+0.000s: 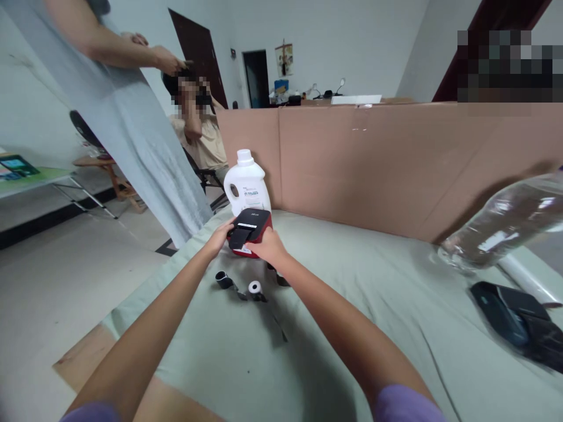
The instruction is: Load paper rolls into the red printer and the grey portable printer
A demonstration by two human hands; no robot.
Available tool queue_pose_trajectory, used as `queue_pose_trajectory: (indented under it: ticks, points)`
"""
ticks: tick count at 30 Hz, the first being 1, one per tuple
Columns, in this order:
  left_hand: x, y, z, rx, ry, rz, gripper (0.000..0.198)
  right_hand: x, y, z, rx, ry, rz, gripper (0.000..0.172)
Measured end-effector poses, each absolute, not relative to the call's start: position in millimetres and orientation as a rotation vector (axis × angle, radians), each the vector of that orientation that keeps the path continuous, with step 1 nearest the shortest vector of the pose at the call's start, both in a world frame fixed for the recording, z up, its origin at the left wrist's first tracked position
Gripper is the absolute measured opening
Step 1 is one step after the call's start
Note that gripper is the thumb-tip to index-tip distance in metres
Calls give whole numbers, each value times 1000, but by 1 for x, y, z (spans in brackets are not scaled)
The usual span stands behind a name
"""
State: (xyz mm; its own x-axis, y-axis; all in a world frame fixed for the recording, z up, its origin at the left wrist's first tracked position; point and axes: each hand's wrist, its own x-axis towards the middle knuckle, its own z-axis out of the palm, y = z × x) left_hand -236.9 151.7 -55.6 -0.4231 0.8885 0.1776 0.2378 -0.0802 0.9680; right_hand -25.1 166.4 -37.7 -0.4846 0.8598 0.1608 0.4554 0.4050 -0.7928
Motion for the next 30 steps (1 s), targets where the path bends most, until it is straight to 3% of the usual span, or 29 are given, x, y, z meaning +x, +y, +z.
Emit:
queue_pose_trajectory:
  ticks: [4,8,10,13,17,19,25,30]
  points:
    - [-222,105,-36,1308,1776,1760,47,78,167,-44,-1281,-2022,800,66]
    - [-159,19,-27,1988,1796,1932,29,239,175,-45,-1525,-1943,204,59]
    - [-112,-23,-34,2397,1528,1728,25,323,173,-39,-1690,-1850,48,55]
    - [-48,-66,-57,2760,992,903,28,426,156,-23,-1958,-1667,-68,38]
    - [-7,-85,-89,2742,711,267,55,506,123,-5,-2226,-1437,-111,31]
    - [-4,-87,-95,2685,714,150,64,528,110,-3,-2338,-1352,-76,37]
    - [-4,-93,-84,2612,732,36,74,550,104,-18,-2617,-1339,108,78]
    - [-4,-95,-78,2578,710,41,73,530,124,-31,-2557,-1451,162,77]
